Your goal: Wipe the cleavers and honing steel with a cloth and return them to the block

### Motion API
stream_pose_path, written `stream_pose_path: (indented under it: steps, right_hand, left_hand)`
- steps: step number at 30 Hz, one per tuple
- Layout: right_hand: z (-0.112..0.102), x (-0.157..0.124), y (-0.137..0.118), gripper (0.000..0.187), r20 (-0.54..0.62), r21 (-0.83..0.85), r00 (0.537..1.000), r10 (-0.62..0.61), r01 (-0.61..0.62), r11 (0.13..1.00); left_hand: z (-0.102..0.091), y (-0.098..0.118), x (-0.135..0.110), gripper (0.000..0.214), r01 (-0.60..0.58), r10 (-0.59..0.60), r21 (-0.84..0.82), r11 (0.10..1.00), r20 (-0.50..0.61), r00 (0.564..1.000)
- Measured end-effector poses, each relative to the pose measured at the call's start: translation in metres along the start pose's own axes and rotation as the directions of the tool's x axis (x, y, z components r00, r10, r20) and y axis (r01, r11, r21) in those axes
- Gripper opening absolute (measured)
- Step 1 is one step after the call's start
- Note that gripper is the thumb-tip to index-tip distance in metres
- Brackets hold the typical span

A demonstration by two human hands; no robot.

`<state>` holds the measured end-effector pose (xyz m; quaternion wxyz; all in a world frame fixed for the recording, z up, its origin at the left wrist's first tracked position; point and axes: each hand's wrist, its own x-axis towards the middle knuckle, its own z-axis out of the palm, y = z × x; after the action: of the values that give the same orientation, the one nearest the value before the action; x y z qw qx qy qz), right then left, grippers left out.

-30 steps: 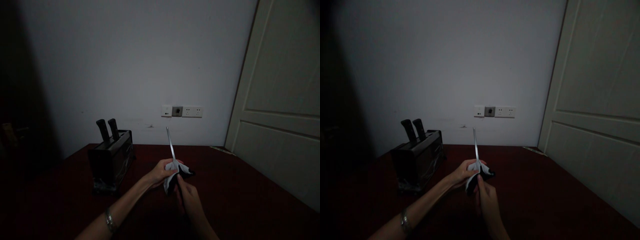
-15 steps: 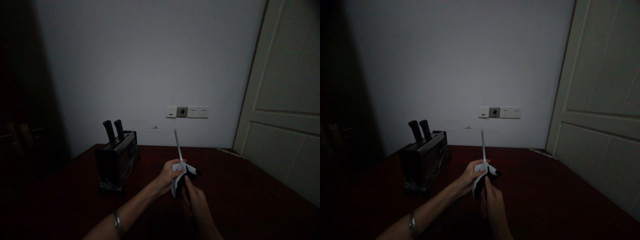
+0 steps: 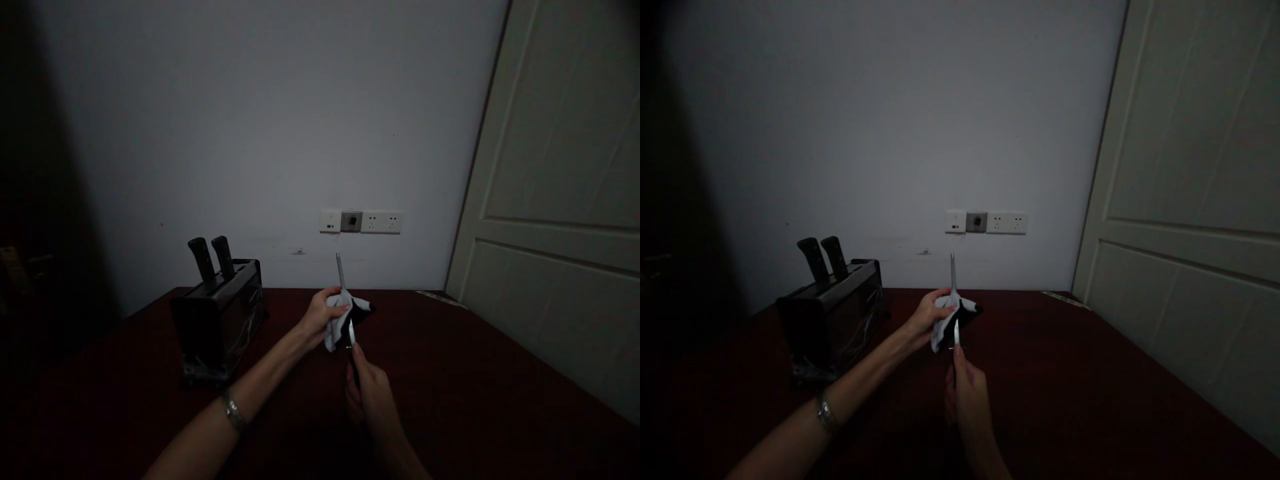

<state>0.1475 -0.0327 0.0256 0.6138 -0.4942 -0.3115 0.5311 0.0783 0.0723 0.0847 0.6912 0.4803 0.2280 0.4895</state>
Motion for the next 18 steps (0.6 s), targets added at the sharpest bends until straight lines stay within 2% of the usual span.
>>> stream_pose_path:
  steps: [5, 12, 18]
  right_hand:
    - [0.002, -0.001, 0.005, 0.056, 0.0, -0.002, 1.0, 0.023, -0.023, 1.0]
    - [0.007, -0.007, 0.009, 0.055, -0.007, -0.03, 1.0, 0.03, -0.03, 0.999]
    - [0.007, -0.008, 0.008, 0.053, -0.02, -0.02, 0.999, 0.04, -0.041, 0.999]
  left_hand:
    - [-0.006, 0.02, 0.027, 0.058, -0.006, 0.01, 0.059, 0.998, -0.06, 0.998]
    - [-0.011, 0.042, 0.064, 0.04, -0.09, 0.097, 0.078, 0.993, -0.097, 0.99]
    - [-0.008, 0.052, 0.082, 0.034, -0.115, 0.114, 0.0, 0.993, -0.13, 0.985]
